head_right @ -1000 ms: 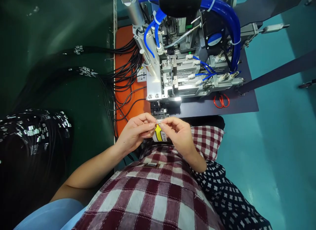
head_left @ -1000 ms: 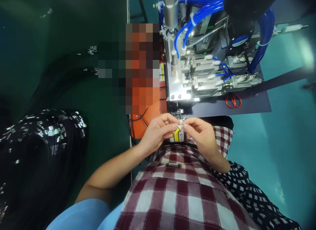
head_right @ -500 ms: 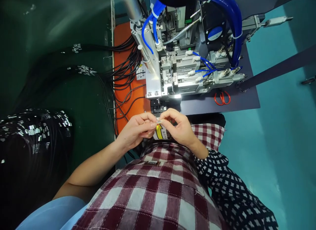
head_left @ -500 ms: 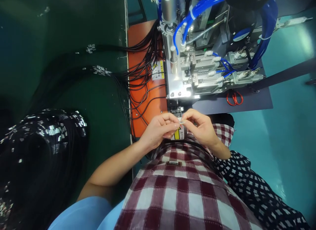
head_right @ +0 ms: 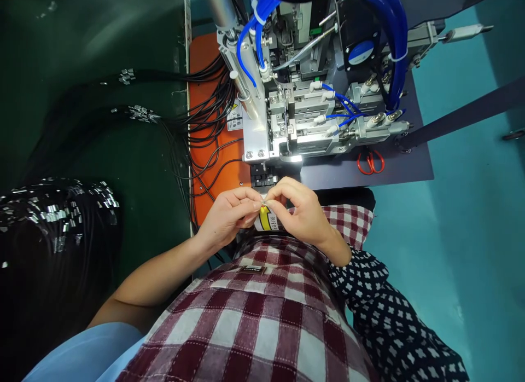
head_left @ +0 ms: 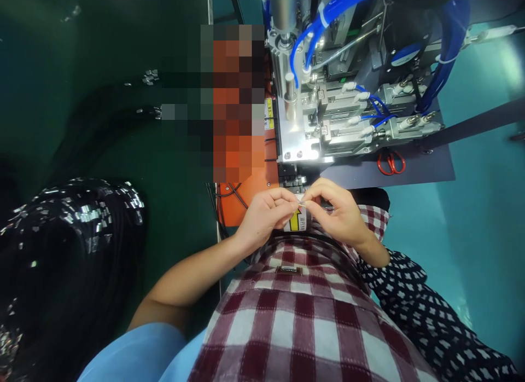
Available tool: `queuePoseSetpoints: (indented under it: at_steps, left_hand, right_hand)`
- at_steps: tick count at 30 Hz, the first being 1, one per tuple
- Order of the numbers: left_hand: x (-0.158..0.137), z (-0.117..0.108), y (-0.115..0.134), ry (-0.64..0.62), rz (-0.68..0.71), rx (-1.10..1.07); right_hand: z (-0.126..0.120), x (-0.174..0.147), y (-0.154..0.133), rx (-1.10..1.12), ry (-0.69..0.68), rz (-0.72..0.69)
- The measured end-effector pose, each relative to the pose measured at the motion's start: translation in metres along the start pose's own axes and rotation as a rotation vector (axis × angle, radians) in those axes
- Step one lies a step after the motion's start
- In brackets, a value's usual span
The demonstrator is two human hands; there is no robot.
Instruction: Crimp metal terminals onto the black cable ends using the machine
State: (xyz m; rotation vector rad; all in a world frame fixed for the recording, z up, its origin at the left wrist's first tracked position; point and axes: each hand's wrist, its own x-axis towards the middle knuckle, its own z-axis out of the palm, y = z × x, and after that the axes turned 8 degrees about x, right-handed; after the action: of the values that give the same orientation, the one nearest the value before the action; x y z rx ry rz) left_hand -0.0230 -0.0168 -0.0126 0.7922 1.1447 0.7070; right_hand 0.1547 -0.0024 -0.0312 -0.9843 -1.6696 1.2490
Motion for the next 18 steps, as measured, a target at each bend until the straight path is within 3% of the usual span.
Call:
queuePoseSetpoints:
  at_steps: [5, 12, 18]
  left_hand:
    - [0.000, 0.001, -0.003, 0.024, 0.032, -0.018]
    - [0.000, 0.003, -0.002, 0.054, 0.041, 0.007]
    - [-0.001, 0.003, -0.003, 0.065, 0.055, 0.046]
  right_hand:
    - [0.000, -0.003, 0.001, 0.019, 0.043, 0.010]
    - [0.009, -0.013, -0.001, 0.162, 0.172, 0.255]
    - [0.022, -0.016, -0.005, 0.081, 0.283, 0.271]
